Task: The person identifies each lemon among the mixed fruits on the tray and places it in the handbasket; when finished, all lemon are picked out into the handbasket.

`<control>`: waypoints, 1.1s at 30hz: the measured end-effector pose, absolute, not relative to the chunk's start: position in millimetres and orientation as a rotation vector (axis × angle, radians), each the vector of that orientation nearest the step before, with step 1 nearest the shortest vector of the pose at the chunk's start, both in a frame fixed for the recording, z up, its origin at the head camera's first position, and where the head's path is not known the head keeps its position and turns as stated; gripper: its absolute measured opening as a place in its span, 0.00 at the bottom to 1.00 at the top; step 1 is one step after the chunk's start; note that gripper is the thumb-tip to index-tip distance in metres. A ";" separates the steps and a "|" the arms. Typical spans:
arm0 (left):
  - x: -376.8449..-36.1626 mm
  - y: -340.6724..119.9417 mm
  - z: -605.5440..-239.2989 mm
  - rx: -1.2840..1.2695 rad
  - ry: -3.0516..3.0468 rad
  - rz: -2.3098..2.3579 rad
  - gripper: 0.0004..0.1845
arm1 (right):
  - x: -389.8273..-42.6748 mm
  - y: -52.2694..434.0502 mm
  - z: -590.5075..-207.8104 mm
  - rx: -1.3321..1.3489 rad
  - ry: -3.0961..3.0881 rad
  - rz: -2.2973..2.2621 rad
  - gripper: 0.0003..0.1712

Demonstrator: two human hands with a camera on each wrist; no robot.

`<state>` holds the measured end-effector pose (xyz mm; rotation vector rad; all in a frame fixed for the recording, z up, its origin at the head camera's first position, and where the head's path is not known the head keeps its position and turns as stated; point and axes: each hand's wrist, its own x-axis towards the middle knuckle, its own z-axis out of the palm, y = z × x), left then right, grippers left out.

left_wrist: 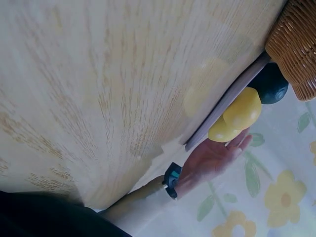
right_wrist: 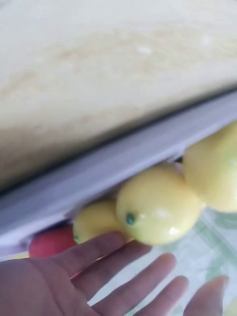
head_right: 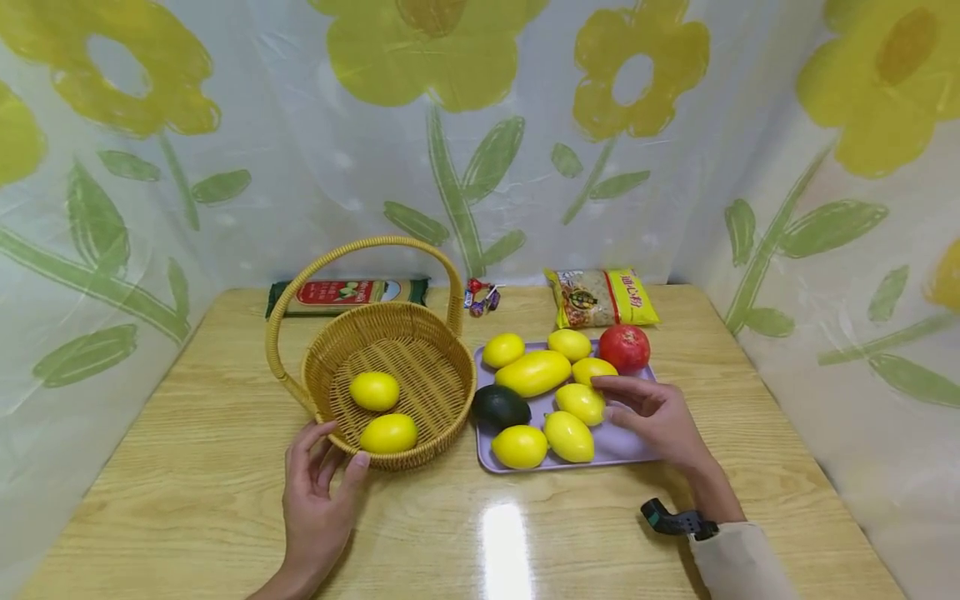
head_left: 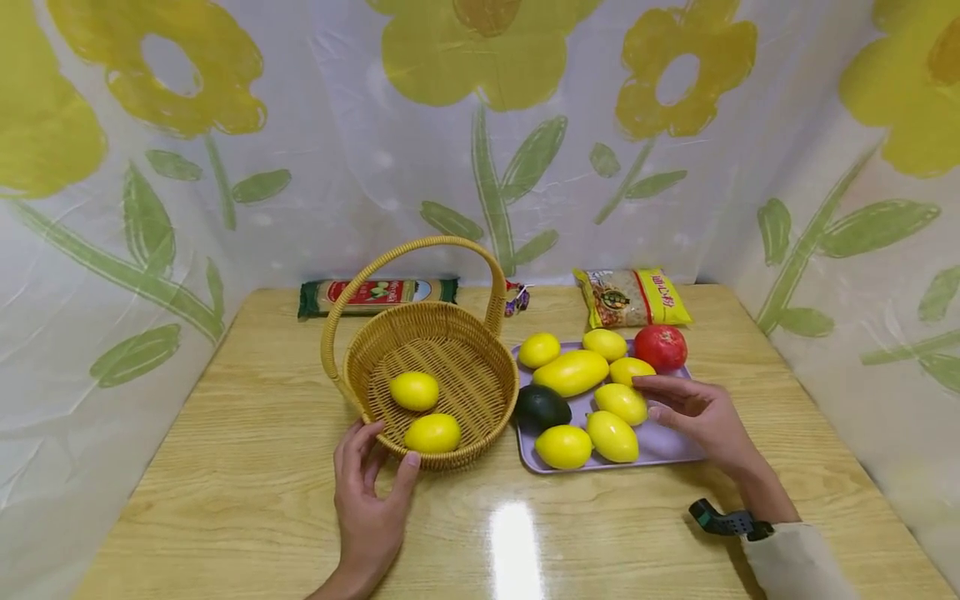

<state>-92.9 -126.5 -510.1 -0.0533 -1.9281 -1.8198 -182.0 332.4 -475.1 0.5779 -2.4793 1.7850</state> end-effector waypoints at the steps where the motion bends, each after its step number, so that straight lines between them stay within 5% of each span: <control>1: -92.5 -126.7 -510.1 -0.050 -1.930 -1.820 0.31 | -182.4 331.9 -477.4 0.580 -2.489 1.765 0.24; 24: -91.0 -129.5 -509.5 -0.037 -1.933 -1.801 0.31 | -179.1 307.9 -478.6 0.525 -2.688 1.370 0.27; 33: -92.3 -126.5 -510.5 -0.036 -1.935 -1.810 0.31 | -174.3 303.6 -436.4 0.580 -2.546 1.524 0.24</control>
